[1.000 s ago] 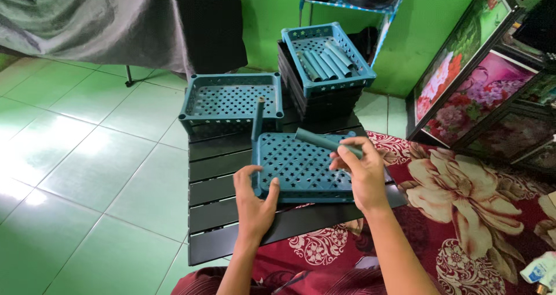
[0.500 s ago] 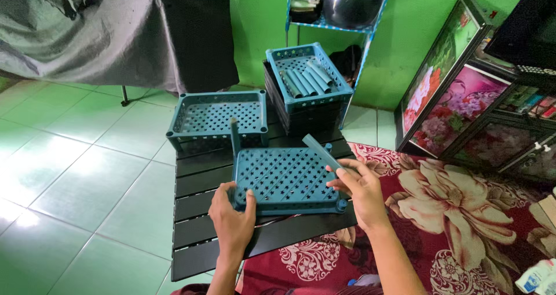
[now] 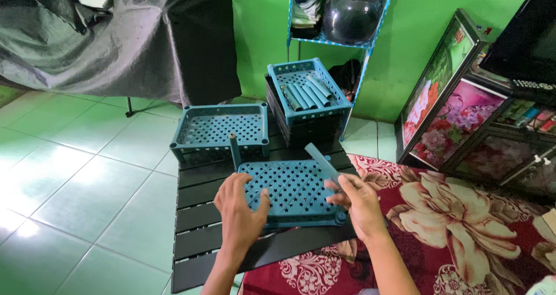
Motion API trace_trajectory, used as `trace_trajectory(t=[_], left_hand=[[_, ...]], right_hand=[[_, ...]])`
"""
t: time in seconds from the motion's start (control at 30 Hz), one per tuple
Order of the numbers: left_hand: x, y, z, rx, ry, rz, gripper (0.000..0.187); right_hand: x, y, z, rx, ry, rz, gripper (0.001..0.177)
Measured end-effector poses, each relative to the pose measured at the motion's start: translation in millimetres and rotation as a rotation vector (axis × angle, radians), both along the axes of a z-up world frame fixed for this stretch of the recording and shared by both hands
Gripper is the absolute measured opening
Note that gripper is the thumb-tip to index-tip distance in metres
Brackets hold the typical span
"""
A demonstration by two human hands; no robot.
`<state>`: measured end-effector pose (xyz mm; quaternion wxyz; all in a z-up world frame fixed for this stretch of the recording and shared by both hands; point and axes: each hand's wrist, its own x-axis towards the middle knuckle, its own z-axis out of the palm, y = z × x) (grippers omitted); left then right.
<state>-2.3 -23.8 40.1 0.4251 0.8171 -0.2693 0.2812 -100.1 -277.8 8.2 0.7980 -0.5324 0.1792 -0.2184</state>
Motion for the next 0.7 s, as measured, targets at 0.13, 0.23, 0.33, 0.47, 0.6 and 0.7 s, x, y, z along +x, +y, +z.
trace_trajectory(t=[0.13,0.23,0.33,0.47,0.6,0.7], left_hand=[[7,-7,4,0.161,0.11,-0.084,0.045],[4,-11,-2,0.311,0.071,-0.074,0.042],[3,-12,-9,0.383,-0.024,-0.055,0.036],[6,-13,-12,0.377,-0.029,-0.052,0.036],[9,-13,-17,0.428,0.024,-0.051,0.037],[15,-15,-26,0.43,0.04,-0.048,0.039]], right_hand=[[3,-2,-9,-0.026,0.039,0.019,0.043],[3,-5,-13,0.046,0.003,0.063,0.047],[4,-5,-10,0.105,-0.029,0.056,0.044],[5,-4,7,0.184,0.002,0.024,0.041],[13,-13,37,0.112,0.075,0.015,0.038],[32,-25,58,-0.073,0.143,-0.007,0.039]])
